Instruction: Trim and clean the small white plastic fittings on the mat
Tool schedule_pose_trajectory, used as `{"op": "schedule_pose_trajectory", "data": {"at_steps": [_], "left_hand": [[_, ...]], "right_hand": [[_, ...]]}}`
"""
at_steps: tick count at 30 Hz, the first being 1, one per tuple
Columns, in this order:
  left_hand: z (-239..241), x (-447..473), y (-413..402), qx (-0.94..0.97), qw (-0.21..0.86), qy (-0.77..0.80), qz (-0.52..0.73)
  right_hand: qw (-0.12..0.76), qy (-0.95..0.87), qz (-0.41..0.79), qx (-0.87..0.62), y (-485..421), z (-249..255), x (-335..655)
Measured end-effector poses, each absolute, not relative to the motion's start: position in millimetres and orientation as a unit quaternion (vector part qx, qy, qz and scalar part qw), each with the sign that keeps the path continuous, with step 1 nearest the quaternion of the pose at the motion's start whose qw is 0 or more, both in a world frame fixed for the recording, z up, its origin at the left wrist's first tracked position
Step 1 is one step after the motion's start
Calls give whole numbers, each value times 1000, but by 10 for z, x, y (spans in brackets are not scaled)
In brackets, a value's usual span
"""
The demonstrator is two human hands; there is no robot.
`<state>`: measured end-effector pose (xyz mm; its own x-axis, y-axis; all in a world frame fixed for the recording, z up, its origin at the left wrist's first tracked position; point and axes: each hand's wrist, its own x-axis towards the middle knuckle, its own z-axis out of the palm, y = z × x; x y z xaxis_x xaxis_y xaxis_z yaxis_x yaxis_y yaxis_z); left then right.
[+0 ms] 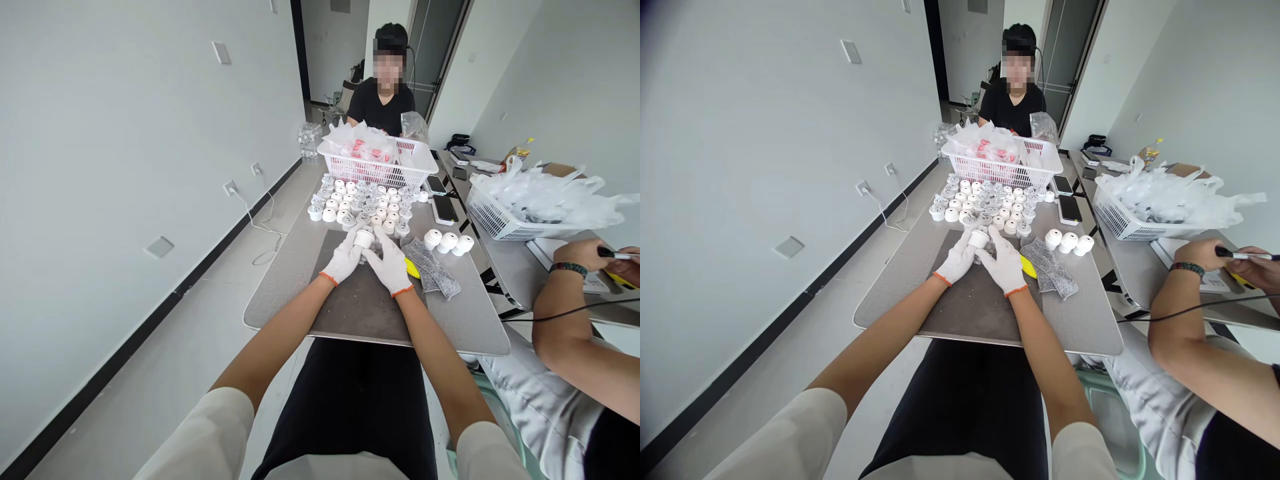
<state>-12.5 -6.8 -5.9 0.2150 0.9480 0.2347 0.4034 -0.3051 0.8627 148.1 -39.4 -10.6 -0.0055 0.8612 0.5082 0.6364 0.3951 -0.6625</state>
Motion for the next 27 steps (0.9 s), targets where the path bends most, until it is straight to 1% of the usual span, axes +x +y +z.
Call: {"op": "schedule_pose_trajectory", "data": {"at_steps": [2, 8, 14, 27], "left_hand": [[-37, -129, -79, 705, 338, 487, 390], [28, -138, -87, 734, 276, 489, 382], [-7, -131, -60, 748, 247, 507, 350], [-18, -143, -39, 746, 270, 481, 372]], "right_hand": [[453, -705, 117, -533, -397, -73, 1491], [434, -721, 124, -526, -380, 4, 1519], [427, -721, 124, -531, -408, 34, 1491], [425, -718, 151, -530, -406, 35, 1503]]}}
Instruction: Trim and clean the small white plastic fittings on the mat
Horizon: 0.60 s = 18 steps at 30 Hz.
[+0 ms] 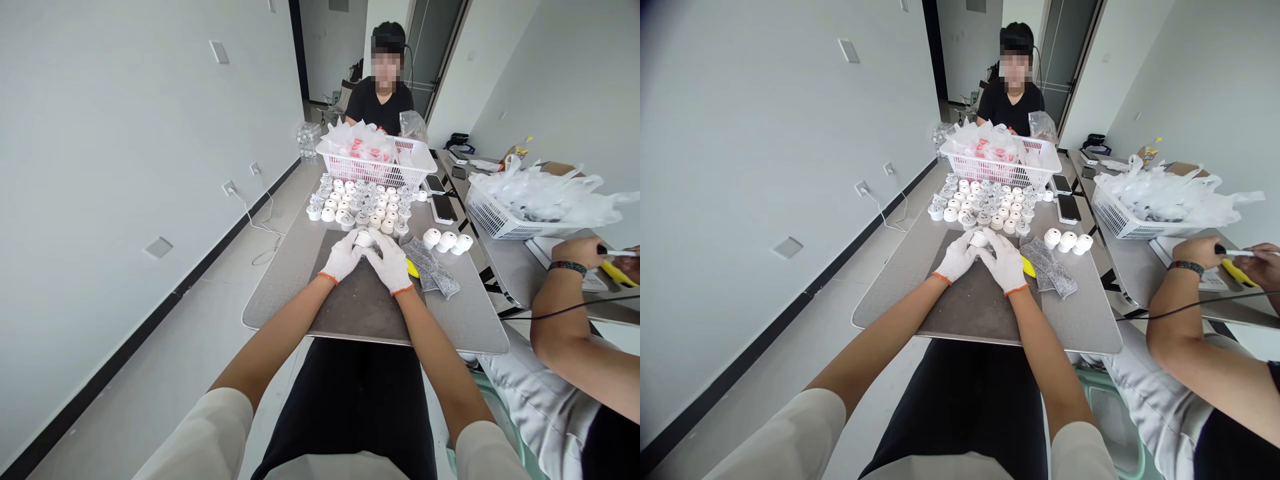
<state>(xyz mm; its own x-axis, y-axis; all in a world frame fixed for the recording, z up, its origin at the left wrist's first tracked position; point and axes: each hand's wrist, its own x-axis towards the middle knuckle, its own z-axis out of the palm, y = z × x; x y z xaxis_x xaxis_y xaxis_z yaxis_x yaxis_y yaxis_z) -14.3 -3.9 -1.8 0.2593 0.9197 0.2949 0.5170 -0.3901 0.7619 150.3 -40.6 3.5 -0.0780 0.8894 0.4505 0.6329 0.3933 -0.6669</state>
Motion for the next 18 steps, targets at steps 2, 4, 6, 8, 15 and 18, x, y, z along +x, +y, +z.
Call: {"op": "schedule_pose_trajectory", "data": {"at_steps": [2, 4, 6, 8, 15, 18], "left_hand": [[-29, -148, -32, 748, 272, 478, 371], [-32, -148, -30, 746, 273, 483, 368], [-32, -144, -27, 740, 273, 492, 369], [-32, -140, -22, 732, 276, 497, 376], [-26, -142, -19, 728, 300, 482, 384], [-23, -139, -27, 724, 291, 488, 390]], "right_hand": [[430, -714, 162, -527, -409, 9, 1497], [438, -708, 175, -526, -412, -20, 1489], [445, -701, 185, -526, -410, -45, 1484], [447, -699, 188, -526, -405, -60, 1485], [456, -700, 186, -518, -399, -69, 1507], [463, -697, 163, -522, -404, -74, 1513]]}}
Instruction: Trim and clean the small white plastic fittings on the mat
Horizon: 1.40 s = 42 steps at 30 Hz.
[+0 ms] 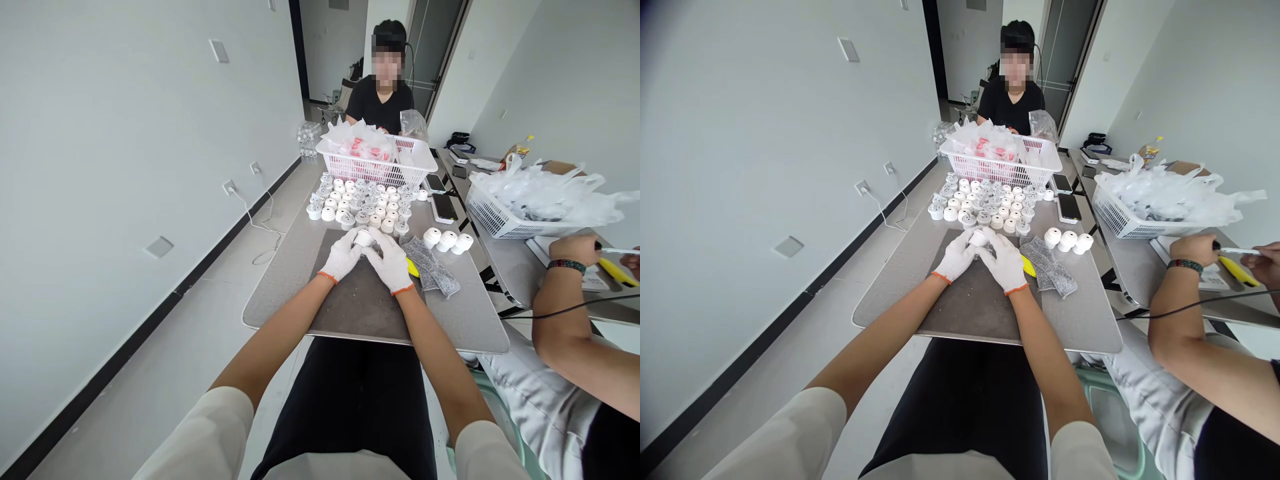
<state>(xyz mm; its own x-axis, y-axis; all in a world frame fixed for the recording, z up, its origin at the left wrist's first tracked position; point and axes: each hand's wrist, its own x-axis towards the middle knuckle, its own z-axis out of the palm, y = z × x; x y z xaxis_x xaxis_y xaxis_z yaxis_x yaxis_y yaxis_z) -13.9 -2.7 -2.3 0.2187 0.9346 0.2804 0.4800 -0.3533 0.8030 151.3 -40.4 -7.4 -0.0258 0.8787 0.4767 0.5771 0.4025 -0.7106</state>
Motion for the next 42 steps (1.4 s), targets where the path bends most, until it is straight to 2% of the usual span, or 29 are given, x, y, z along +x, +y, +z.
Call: {"op": "schedule_pose_trajectory", "data": {"at_steps": [9, 16, 25, 29, 32, 35, 38, 42], "left_hand": [[-16, -123, -25, 712, 288, 519, 374], [5, -105, -34, 700, 280, 513, 410], [100, -78, -97, 680, 349, 492, 417], [98, -49, -126, 678, 402, 451, 419], [83, -40, -136, 673, 429, 421, 431], [83, -35, -136, 645, 465, 400, 456], [101, -33, -128, 623, 488, 384, 476], [89, -33, -103, 610, 505, 391, 469]], "right_hand": [[465, -694, 183, -518, -402, -68, 1494], [469, -689, 177, -523, -393, -74, 1480], [434, -696, 144, -554, -491, 111, 1390], [441, -684, 123, -569, -762, 456, 2319], [483, -656, 90, -574, -1022, 896, 3502], [523, -636, 107, -557, -1197, 1229, 4299], [518, -643, 158, -541, -1278, 1266, 4444], [489, -664, 220, -521, -1303, 1022, 4214]]}}
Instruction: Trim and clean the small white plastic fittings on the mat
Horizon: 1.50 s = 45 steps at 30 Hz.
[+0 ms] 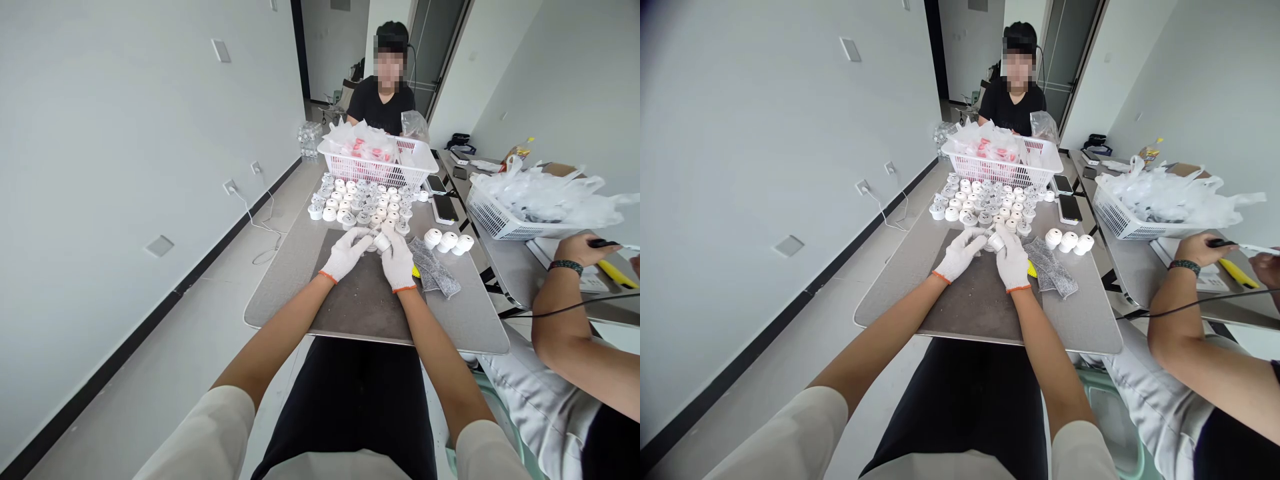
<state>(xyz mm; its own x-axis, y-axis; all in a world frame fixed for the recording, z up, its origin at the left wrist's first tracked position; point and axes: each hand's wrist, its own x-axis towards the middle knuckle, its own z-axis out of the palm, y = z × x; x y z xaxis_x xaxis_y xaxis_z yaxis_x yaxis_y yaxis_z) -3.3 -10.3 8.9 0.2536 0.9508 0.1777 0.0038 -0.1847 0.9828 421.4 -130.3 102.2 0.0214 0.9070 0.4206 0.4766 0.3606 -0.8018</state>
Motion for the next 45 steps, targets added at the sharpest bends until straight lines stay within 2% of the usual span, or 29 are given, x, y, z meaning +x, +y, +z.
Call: {"op": "schedule_pose_trajectory", "data": {"at_steps": [8, 12, 18, 24, 29, 31, 36, 40, 45], "left_hand": [[-11, -36, -35, 607, 506, 403, 461], [-68, -43, -11, 624, 489, 402, 458], [-143, -53, 24, 642, 474, 398, 453], [-72, -62, -9, 641, 423, 451, 455], [1, -76, -56, 655, 374, 470, 458], [1, -79, -55, 653, 388, 456, 465], [-15, -77, -32, 607, 509, 387, 471], [-36, -75, -33, 601, 531, 382, 460], [-46, -59, -73, 669, 445, 350, 482]], "right_hand": [[426, -680, 293, -519, -1404, 551, 3803], [435, -682, 276, -519, -1673, 842, 4127], [455, -709, 223, -490, -1729, 1564, 5318], [499, -713, 146, -471, -1625, 1407, 6036], [501, -712, 174, -459, -1611, 1302, 6323], [500, -715, 200, -445, -1595, 1245, 6512], [557, -672, 224, -433, -1558, 1044, 6941], [571, -672, 193, -429, -1574, 1121, 6655], [540, -667, 193, -476, -1627, 1491, 5785]]}}
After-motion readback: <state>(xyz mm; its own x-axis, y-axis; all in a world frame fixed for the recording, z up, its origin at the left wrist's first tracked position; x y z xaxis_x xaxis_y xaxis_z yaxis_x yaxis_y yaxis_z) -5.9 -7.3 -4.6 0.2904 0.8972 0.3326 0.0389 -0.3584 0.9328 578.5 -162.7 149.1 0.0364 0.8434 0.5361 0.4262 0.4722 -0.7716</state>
